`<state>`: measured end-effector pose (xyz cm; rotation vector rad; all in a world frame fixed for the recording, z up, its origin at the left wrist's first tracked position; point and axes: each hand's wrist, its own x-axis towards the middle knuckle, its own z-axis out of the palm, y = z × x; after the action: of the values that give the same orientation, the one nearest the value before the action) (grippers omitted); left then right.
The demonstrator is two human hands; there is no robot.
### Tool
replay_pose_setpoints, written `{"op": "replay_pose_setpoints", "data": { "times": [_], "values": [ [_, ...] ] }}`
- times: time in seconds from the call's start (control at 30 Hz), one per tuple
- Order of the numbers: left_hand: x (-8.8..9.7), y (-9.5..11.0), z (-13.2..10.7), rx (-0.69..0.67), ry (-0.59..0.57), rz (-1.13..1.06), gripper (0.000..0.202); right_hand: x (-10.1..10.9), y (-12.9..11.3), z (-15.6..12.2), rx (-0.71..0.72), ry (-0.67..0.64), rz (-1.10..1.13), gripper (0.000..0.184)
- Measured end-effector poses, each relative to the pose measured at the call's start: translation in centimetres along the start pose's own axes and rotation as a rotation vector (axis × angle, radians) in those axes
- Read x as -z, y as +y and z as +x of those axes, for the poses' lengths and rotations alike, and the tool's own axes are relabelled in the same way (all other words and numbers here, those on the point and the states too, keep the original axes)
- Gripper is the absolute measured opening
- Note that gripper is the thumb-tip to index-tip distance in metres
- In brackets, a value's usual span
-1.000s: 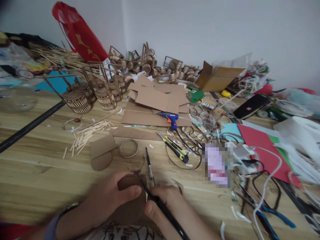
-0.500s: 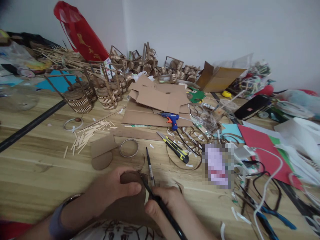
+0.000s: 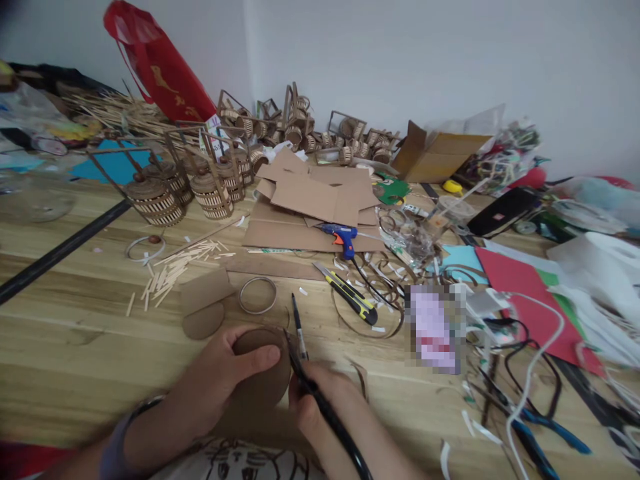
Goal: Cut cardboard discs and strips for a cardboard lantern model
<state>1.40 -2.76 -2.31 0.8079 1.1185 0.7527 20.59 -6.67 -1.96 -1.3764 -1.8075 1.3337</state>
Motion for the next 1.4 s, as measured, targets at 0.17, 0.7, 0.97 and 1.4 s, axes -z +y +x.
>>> {"op": "replay_pose_setpoints", "data": {
  "times": [0.17,0.7,0.97,1.4],
  "values": [
    [-0.2,-0.1,-0.3,0.013,0.031,-0.027,0.048,-0.6,0.1,0.2,0.008,0.018,-0.003,0.085],
    [-0.1,0.0,-0.6,0.010,0.093,0.101,0.050,0.4,-3.1,0.0,-0.123,-0.080,0.010,0.085],
    [-0.4,0.2,-0.9,0.002,0.107,0.147,0.048,0.3,-3.0,0.0,-0.035,-0.041,-0.038,0.075],
    [-0.5,0.0,-1.0,0.017,0.029,0.093,0.048,0.3,-2.9,-0.3,-0.070,-0.022,-0.087,0.074]
  ]
}}
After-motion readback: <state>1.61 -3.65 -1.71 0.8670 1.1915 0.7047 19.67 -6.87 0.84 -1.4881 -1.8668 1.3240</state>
